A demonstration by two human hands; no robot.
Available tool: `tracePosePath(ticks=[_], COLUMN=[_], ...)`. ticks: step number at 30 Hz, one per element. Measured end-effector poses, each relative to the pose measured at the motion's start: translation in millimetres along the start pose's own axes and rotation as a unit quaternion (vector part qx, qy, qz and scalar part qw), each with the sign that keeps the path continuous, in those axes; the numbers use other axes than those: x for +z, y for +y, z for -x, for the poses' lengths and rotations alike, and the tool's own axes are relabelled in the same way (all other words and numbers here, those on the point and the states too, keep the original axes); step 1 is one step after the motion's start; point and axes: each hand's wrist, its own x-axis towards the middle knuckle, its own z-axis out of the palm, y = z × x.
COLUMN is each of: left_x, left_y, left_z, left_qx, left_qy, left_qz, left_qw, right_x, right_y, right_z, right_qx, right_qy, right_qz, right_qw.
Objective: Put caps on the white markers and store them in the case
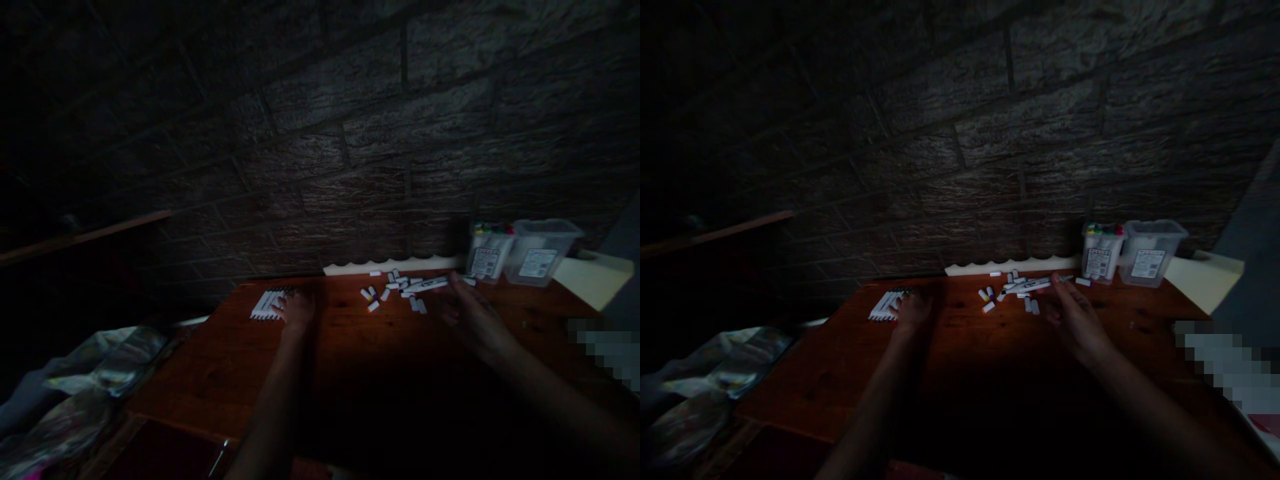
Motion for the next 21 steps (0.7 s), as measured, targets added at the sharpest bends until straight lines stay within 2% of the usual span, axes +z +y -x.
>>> tracePosePath(ticks=[7, 16, 21], left_x=[3.3, 1.4, -1.2], left_y=[2.6, 2.0, 3.0], left_z=[1.8, -0.9, -2.0], left_qx=[0.042, 0.062, 0.082], left_qy=[0.001, 0.004, -0.017], left_qz=[-0.012, -0.013, 0.002], left_qw=[0.999, 0.998, 0.996], right_x=[-1.5, 0.9, 1.9], right_y=[3.9, 1.6, 3.5], right_z=[-1.6, -1.1, -1.5], right_qx=[-0.007, -0.008, -0.014], right_qy=[-0.026, -0.044, -0.054], right_qz=[0.022, 0.02, 0.01], right_qw=[0.999, 0.999, 0.998])
